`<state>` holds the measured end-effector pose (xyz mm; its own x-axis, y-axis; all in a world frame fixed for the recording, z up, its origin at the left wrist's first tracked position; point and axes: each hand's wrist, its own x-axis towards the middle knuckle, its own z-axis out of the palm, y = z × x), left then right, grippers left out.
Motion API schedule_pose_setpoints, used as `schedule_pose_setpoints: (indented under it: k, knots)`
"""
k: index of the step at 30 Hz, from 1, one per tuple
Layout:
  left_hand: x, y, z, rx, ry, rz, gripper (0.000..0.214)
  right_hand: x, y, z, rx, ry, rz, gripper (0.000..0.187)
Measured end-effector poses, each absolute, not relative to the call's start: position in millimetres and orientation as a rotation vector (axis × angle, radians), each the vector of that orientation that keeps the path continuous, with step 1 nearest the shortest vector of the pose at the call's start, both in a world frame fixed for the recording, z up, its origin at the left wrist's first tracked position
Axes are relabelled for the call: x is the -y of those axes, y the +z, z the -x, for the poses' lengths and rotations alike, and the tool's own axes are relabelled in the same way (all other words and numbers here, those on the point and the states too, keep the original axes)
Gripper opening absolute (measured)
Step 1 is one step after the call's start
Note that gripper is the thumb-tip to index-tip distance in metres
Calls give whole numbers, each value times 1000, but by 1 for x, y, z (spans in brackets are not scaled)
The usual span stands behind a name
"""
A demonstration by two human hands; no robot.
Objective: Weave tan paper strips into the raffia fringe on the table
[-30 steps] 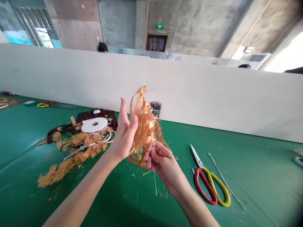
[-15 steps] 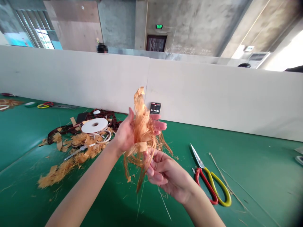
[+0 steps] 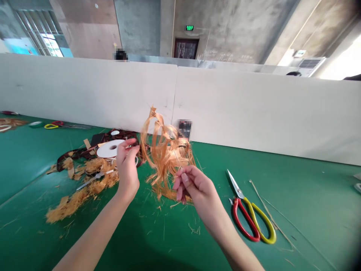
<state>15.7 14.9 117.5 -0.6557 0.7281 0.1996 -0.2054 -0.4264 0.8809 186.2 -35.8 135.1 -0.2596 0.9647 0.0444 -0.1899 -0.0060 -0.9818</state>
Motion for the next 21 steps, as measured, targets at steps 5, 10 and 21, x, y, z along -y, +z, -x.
schedule_pose_setpoints:
  k: [5,10,21]
  knots:
    - [27,134,-28,-1304,2256,-1324,8,35,132,-184,1299,1441,900,18]
    - [42,145,-43,-1386,1849,-1501,21,38,134,-183,1318,1470,879,16]
    - [36,134,-45,-1013,1637,-998,13,37,134,-183,1323,1538,902,13]
